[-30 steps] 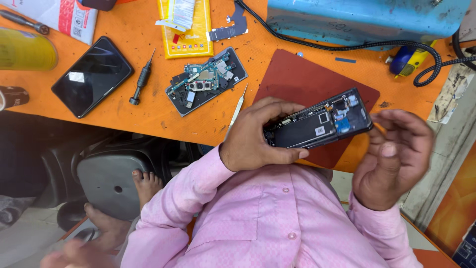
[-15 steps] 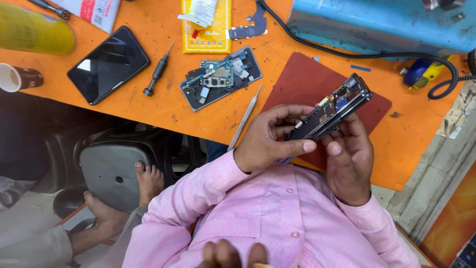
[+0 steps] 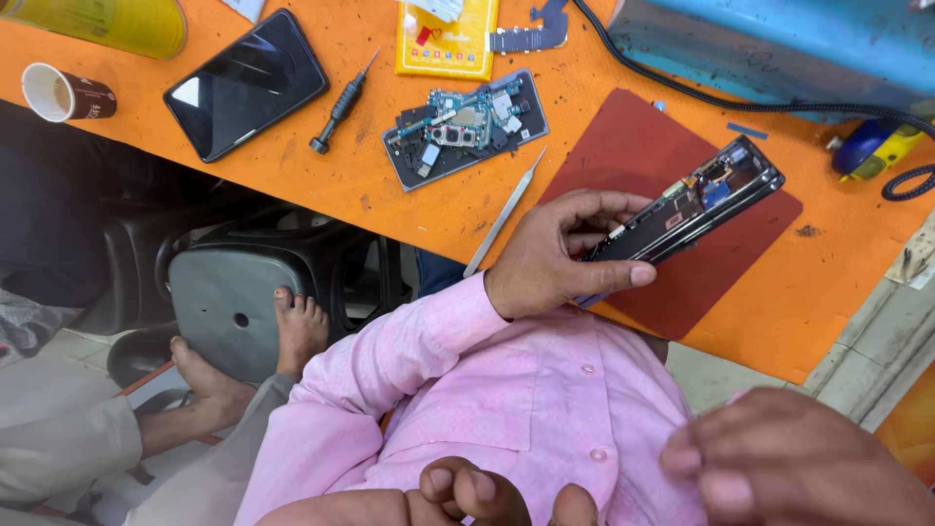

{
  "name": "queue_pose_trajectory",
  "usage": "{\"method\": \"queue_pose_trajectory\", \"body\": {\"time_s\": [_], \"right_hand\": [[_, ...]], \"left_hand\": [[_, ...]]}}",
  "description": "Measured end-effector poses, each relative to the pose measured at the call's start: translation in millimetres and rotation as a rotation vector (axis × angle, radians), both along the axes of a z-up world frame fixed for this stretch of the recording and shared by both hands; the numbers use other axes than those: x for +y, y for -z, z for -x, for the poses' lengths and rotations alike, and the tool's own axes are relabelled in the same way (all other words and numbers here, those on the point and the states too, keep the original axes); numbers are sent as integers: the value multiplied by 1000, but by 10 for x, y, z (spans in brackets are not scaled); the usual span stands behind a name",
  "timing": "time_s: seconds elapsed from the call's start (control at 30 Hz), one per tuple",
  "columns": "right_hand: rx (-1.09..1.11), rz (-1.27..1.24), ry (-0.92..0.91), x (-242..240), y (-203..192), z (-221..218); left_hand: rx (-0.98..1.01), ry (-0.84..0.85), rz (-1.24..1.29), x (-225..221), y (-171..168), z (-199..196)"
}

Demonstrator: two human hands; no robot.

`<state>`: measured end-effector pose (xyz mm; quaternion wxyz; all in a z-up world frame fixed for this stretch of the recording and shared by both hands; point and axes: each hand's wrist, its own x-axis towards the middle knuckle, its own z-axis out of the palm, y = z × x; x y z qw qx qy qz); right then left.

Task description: The person disassembles a mobile phone by using tweezers and a small tool to lift internal components and disconnect ribbons from the circuit board, eventually removing the main board from the chassis.

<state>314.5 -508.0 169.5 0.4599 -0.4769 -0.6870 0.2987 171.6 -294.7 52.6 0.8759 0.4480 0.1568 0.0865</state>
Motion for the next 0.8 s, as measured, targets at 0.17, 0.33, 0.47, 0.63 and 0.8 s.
{"method": "queue_pose_trajectory", "body": {"time_s": [0.17, 0.33, 0.47, 0.63, 0.8], "right_hand": [[98, 90, -236, -267, 82, -215], [293, 47, -154, -501, 282, -184], [386, 9, -17, -559, 454, -73], [423, -28, 113, -295, 467, 36], [436, -38, 189, -359, 537, 79]], "left_hand": [[-7, -9, -10, 1, -39, 1], [-6, -29, -89, -14, -35, 0], [3, -22, -91, -7, -17, 1], [-28, -45, -87, 0, -7, -2], [4, -11, -110, 18, -20, -7]]}}
